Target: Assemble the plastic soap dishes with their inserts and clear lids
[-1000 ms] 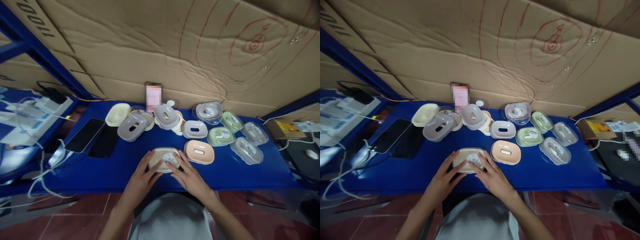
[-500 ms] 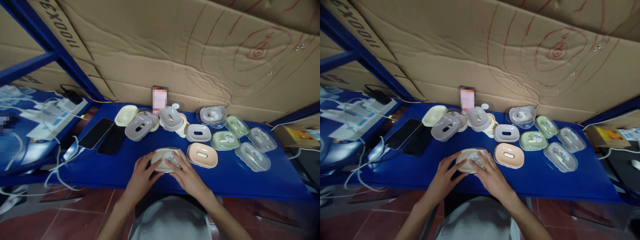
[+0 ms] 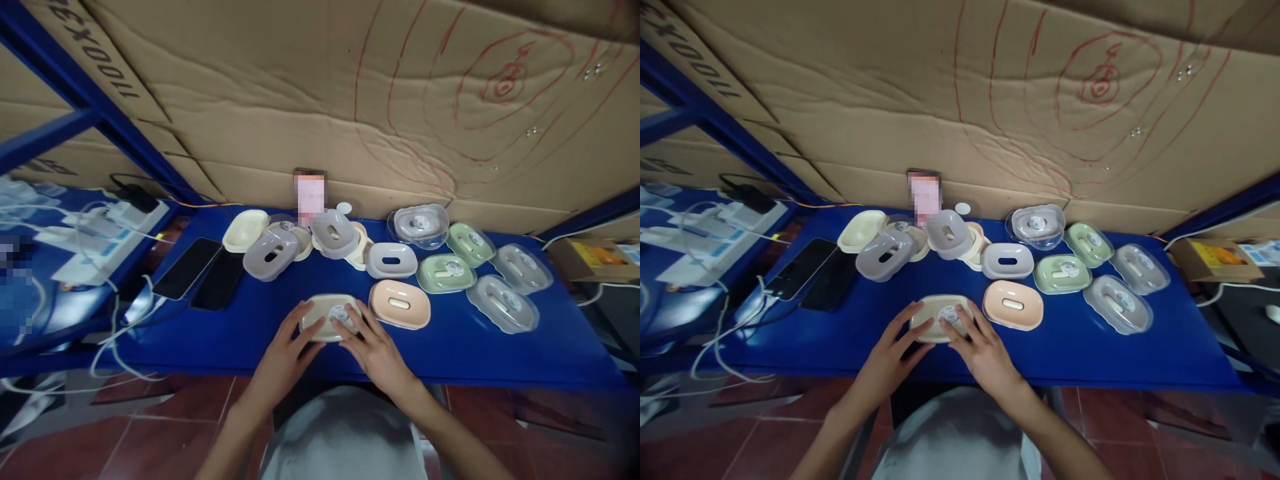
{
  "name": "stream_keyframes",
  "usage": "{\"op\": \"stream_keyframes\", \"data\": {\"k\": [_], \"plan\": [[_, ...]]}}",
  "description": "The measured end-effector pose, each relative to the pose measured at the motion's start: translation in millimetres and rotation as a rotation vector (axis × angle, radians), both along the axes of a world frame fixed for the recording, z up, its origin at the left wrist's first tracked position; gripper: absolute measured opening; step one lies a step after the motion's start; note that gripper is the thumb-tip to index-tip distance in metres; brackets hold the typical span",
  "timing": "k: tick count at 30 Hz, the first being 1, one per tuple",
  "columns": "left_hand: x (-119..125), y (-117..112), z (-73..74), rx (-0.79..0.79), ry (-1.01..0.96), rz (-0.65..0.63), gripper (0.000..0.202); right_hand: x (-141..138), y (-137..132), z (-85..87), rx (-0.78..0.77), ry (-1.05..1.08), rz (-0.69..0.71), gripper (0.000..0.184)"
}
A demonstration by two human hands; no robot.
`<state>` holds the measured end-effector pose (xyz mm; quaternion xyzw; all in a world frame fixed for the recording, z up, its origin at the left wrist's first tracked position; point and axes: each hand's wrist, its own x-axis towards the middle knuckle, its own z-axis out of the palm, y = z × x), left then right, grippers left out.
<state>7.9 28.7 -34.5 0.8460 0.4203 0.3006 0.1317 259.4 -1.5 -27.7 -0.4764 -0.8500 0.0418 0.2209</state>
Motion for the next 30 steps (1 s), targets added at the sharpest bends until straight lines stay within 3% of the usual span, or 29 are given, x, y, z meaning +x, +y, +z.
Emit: {"op": "stream_keyframes", "data": {"k": [7, 14, 20, 23, 27, 30], "plan": [[-3, -1, -0.2, 0.021, -0.072, 0.055, 0.041, 2, 2, 6.3, -0.051, 0.006, 0.076, 0.09], [-3, 0, 2.5, -0.075, -0.13, 0.105, 0.04, 3, 1, 3.4, -0.061, 0.064, 0.078, 0.085], [0, 0, 3.9, -0.179, -0.115, 0.147, 0.066, 1, 6, 0.8, -0.055, 0.156, -0.034, 0.075], [-6, -3, 4.7, -0.178, -0.097, 0.141, 0.069, 1, 9, -1.3, -0.062, 0.21, -0.148, 0.07], [-31, -9, 7.9, -0.097, -0.003, 0.116, 0.036, -1, 10, 0.4, -0.014, 0.149, -0.229, 0.071], [-55, -12, 13.1, -0.054, 0.003, 0.146, 0.02, -7, 7, 6.6, 0.013, 0.087, -0.149, 0.072]]}}
